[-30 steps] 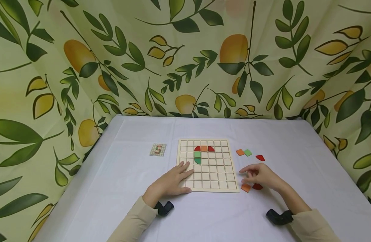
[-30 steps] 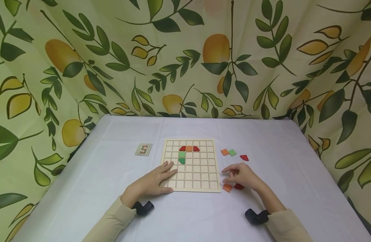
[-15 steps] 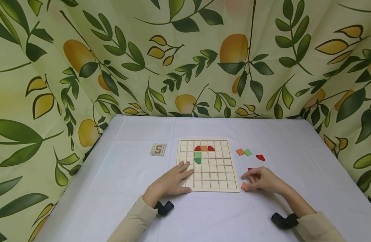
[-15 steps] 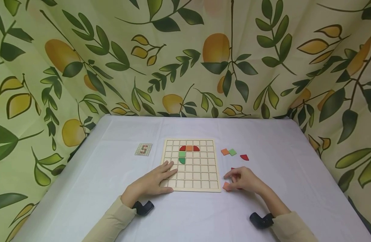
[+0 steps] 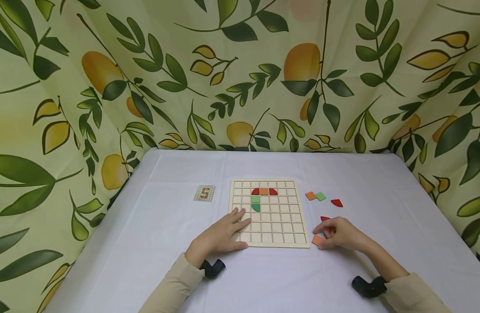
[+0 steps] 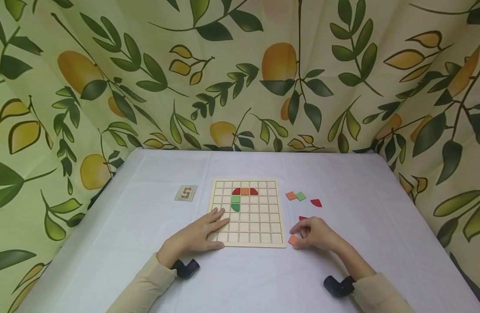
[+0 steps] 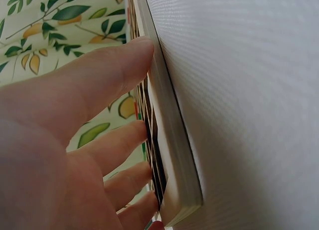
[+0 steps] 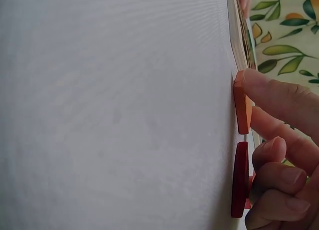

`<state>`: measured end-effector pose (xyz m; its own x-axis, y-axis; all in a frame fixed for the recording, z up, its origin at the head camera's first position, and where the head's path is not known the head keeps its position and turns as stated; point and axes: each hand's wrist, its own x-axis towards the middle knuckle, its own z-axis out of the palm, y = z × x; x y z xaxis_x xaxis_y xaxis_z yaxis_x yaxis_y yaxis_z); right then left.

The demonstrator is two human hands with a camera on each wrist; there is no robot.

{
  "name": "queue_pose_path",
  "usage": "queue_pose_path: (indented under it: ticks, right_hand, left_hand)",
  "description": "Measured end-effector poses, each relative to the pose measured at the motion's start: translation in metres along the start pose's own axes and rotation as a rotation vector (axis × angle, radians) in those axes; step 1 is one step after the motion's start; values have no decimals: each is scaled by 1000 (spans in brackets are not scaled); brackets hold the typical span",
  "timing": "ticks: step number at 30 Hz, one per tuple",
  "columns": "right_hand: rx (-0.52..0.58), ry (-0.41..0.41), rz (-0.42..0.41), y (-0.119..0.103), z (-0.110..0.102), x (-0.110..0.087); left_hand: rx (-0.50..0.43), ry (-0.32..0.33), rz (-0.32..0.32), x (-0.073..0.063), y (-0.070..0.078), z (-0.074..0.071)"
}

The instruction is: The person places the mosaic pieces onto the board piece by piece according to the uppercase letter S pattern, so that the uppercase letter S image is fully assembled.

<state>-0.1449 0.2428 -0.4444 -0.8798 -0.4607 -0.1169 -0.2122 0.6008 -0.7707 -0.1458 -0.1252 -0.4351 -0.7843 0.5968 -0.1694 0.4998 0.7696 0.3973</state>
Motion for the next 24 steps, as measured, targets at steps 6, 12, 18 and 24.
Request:
queue_pose_path:
  ticks: [6, 12, 18, 24]
  right_hand:
    - [-18, -45, -15, -1, -3, 3]
    - [-21, -49, 4, 1, -8, 6]
    - [-32, -8, 82, 5, -11, 8]
    - [-53, 14, 91, 5, -11, 9]
  left_hand:
    - [1, -3, 0, 1, -1, 1]
    - [4, -3, -3, 1, -1, 1]
    - [4, -5, -7, 1, 0, 0]
    - [11, -6, -5, 1, 0, 0]
